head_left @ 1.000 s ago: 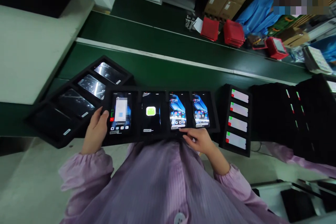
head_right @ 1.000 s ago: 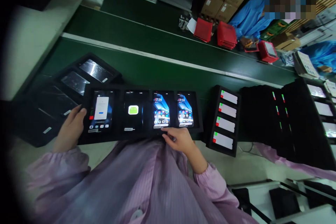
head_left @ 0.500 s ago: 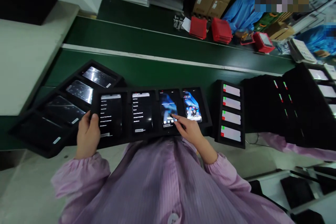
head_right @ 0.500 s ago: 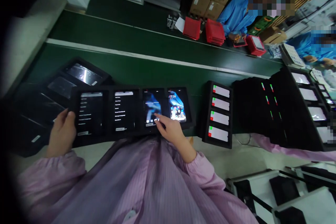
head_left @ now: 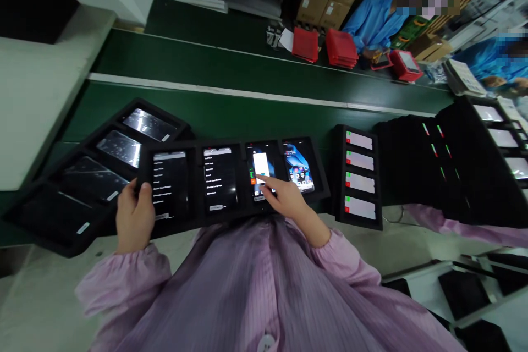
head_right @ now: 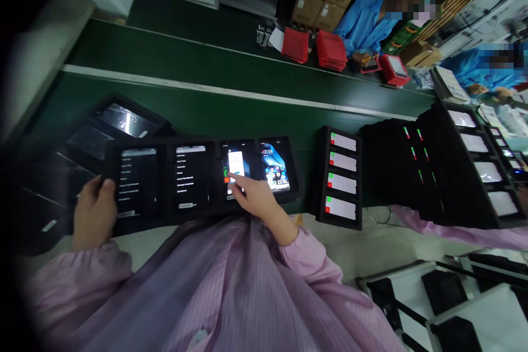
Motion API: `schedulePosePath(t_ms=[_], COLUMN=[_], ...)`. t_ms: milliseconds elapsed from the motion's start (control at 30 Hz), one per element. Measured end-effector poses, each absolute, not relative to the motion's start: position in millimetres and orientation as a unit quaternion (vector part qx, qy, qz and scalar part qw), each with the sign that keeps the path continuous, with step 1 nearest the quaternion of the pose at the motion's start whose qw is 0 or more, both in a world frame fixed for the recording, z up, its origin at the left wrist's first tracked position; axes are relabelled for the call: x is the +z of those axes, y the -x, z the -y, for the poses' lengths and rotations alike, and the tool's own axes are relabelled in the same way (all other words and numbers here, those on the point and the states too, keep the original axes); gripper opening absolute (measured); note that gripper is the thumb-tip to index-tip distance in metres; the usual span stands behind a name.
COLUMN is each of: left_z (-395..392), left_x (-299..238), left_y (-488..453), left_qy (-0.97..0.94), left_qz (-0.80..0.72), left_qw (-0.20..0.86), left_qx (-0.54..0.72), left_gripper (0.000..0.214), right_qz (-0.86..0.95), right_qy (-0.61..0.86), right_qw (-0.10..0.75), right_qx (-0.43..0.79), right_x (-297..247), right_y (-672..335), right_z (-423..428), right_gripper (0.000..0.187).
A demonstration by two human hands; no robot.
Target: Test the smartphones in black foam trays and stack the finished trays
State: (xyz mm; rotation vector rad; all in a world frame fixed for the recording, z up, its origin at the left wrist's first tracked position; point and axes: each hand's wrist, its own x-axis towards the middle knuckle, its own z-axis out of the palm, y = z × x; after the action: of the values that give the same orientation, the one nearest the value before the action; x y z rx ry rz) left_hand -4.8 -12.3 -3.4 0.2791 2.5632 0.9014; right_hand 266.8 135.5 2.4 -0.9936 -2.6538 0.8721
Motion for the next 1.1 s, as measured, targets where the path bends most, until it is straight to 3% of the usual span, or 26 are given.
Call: schedulePosePath(t_ms=[200, 600, 833, 967, 1100], left_z=[8.8, 5.1, 6.6, 6.7, 6.5], left_x=[-3.5, 3.6, 3.7, 3.1, 2.3], left_y=[5.1, 3.7, 3.8, 4.5, 2.9], left_qy=[-0.092, -0.094, -0.104, -0.113, -0.117], left_qz=[-0.925, -0.929, -0.93, -0.929, -0.929], left_qw=[0.197, 0.192, 0.189, 0.191, 0.194], left_qx=[0.312, 0.301, 0.297, 0.296, 0.293], left_gripper=[0.063, 0.069, 0.076, 0.079, 0.079], right_qz=[0.874, 0.834, 0.843, 0.852, 0.832], right_qy=[0.357, 0.456, 0.444, 0.434, 0.472], right_qw=[0.187, 0.183, 0.182, 0.152, 0.174], right_qx=[0.27, 0.252, 0.242, 0.249, 0.235], right_x=[6.5, -1.5, 3.3, 1.1, -1.7], right_y=[-346.7, -364.6, -354.4, -342.5, -341.2], right_z=[-149.4, -153.3, -152.5, -154.6, -159.7], right_gripper=[0.04, 0.033, 0.039, 0.035, 0.031])
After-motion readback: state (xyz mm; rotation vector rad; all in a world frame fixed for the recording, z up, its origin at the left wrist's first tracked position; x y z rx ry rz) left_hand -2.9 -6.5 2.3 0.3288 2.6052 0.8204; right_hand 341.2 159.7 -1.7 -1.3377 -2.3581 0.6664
